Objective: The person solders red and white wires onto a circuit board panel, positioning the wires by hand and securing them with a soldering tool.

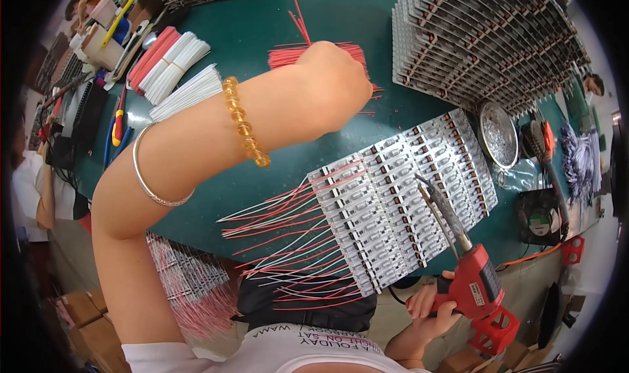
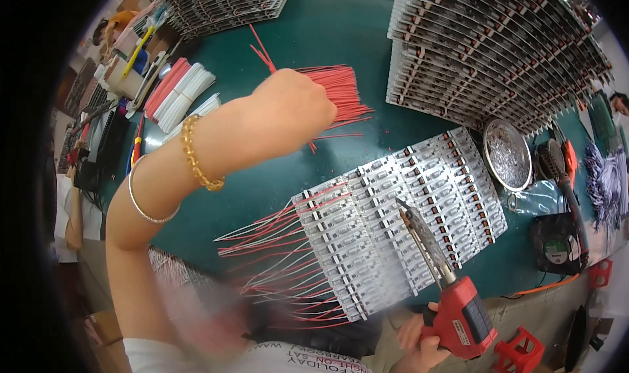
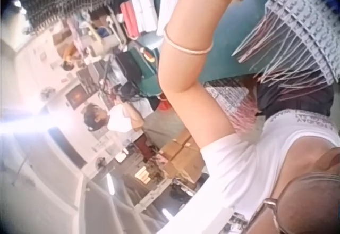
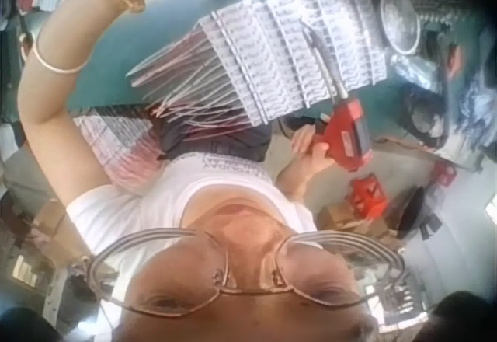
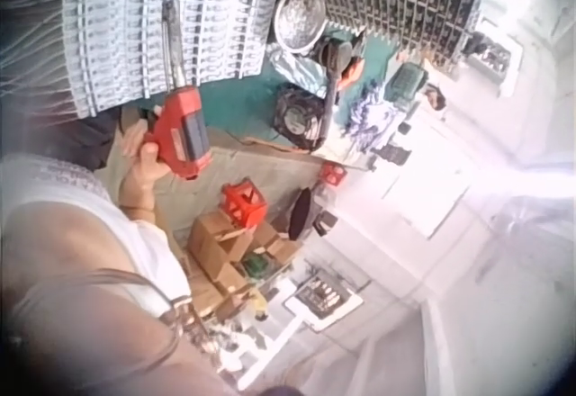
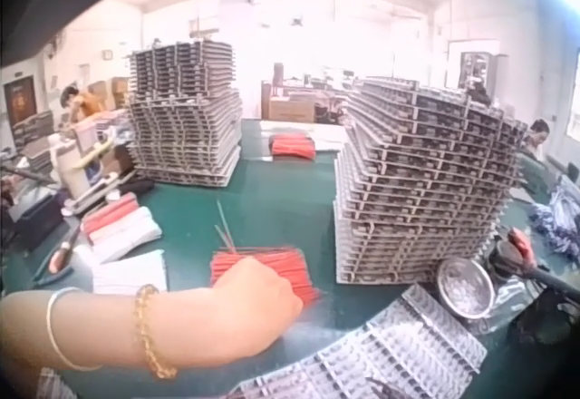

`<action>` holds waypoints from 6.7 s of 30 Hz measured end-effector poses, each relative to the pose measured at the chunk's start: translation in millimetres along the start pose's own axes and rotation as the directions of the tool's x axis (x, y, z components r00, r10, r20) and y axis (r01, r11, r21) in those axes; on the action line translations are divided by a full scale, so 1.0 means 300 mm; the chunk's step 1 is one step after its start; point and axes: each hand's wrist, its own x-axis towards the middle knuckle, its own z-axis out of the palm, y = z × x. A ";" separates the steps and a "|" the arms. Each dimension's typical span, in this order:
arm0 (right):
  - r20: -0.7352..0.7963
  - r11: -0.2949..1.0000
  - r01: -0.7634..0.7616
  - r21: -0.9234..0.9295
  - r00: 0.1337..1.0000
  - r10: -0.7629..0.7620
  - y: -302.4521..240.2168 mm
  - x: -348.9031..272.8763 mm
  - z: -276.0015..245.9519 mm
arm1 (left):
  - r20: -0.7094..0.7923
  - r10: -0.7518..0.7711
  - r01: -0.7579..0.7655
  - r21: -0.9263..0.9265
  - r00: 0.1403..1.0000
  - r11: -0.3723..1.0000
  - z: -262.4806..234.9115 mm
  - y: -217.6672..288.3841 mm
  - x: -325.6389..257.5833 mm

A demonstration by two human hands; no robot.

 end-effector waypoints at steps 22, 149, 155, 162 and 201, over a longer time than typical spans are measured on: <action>-0.108 0.999 0.006 0.036 0.994 -0.002 0.012 -0.014 -0.011 | -0.059 -0.039 0.023 -0.246 0.998 0.969 0.128 -0.055 -0.187; 0.146 0.771 0.274 -0.576 0.962 -0.232 -0.057 0.006 0.279 | -0.184 -0.375 -0.231 -0.969 0.909 -0.085 0.119 0.491 -0.391; 0.128 0.738 0.274 -0.617 0.960 -0.250 -0.040 0.004 0.277 | -0.194 -0.346 -0.242 -0.965 0.918 -0.102 0.130 0.496 -0.389; 0.070 0.803 0.271 -0.531 0.958 -0.277 -0.058 0.030 0.312 | -0.153 -0.278 -0.213 -0.957 0.948 -0.199 0.121 0.500 -0.406; -0.189 0.938 -0.033 -0.346 0.981 -0.035 -0.003 -0.023 0.081 | -0.363 -0.421 -0.130 -0.863 0.831 0.487 0.233 0.310 -0.141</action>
